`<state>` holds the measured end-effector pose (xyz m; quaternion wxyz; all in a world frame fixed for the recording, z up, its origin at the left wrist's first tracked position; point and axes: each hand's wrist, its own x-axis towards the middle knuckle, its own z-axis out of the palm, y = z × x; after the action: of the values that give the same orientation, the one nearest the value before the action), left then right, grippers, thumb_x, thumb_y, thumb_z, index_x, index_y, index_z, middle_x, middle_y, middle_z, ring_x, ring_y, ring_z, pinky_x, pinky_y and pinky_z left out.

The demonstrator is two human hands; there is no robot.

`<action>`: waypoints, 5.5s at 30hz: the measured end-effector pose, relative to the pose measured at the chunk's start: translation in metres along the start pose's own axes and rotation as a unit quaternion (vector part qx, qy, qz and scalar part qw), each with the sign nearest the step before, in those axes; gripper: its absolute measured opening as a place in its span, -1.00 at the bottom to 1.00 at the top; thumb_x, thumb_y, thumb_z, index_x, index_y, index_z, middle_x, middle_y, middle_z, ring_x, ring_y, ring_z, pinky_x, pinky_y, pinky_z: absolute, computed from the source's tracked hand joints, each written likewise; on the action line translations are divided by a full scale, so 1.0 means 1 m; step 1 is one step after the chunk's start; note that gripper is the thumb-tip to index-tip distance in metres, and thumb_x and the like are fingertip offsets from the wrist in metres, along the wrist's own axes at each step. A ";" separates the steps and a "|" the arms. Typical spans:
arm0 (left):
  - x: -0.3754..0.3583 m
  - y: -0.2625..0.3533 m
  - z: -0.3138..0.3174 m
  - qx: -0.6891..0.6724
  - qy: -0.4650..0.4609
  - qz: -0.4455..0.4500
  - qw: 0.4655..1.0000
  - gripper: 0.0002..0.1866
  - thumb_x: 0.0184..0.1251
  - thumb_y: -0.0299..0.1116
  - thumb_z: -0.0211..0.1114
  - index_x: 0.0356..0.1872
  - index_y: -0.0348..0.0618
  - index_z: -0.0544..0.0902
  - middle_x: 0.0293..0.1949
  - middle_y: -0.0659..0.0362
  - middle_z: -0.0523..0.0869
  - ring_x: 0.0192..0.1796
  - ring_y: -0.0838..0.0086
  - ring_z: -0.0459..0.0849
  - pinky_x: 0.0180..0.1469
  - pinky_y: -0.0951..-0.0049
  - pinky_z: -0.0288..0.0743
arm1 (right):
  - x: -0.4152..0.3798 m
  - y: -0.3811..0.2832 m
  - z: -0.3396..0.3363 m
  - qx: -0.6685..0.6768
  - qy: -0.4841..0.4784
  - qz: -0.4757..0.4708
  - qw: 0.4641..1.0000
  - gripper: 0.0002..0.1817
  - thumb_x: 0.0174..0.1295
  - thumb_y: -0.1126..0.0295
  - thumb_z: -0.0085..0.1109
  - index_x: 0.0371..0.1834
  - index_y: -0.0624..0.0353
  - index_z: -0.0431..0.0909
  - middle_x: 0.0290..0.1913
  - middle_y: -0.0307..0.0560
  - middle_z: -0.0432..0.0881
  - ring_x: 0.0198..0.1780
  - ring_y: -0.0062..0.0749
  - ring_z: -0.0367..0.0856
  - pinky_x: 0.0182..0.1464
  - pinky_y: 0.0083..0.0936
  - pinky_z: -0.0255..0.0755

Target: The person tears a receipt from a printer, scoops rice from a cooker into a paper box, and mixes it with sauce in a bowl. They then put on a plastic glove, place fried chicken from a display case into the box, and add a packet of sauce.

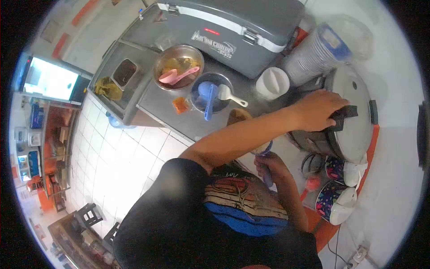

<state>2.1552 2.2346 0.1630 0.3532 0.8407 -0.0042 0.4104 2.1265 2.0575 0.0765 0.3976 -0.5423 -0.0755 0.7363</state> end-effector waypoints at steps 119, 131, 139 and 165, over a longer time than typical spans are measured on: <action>-0.296 -0.352 -0.400 -0.423 -0.045 -0.646 0.634 -0.74 0.23 -0.45 0.32 -0.10 -0.37 0.63 -0.24 0.14 0.70 -0.23 0.42 0.68 -0.19 0.41 0.58 | 0.461 -0.168 0.206 -0.075 -0.008 0.002 0.997 -0.70 0.20 0.44 0.22 -0.03 0.35 0.51 -0.08 0.05 0.66 -0.15 -0.21 0.71 -0.09 -0.32 0.65; -0.309 -0.377 -0.390 -0.462 -0.045 -0.673 0.575 -0.65 0.31 -0.29 0.25 0.01 -0.30 0.59 -0.12 0.07 0.70 -0.13 0.33 0.66 -0.04 0.32 0.58 | 0.487 -0.153 0.181 0.038 0.052 0.035 0.997 -0.68 0.12 0.43 0.30 -0.05 0.26 0.55 -0.17 -0.01 0.67 -0.19 -0.25 0.70 -0.21 -0.31 0.69; -0.294 -0.374 -0.400 -0.354 -0.153 -0.613 0.689 -0.74 0.25 -0.39 0.27 -0.22 -0.46 0.66 -0.22 0.04 0.70 -0.23 0.38 0.68 -0.12 0.35 0.61 | 0.454 -0.177 0.209 -0.101 0.056 0.021 0.993 -0.72 0.14 0.35 0.29 -0.11 0.23 0.58 -0.32 -0.10 0.66 -0.32 -0.33 0.68 -0.37 -0.40 0.64; -0.282 -0.352 -0.401 -0.094 -0.179 -0.498 0.843 -0.83 0.13 -0.37 0.29 -0.46 -0.27 0.73 -0.42 -0.04 0.74 -0.41 0.38 0.73 -0.28 0.41 0.60 | 0.514 -0.125 0.210 -0.510 0.306 -0.173 0.785 -0.55 0.05 -0.04 0.24 -0.57 0.20 0.69 -0.54 0.03 0.66 -0.48 -0.30 0.64 -0.40 -0.31 0.46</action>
<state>1.7974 2.6589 -0.0743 0.5803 0.7514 0.3135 0.0197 1.9603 2.5521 -0.1516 0.1856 -0.8406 -0.4072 0.3051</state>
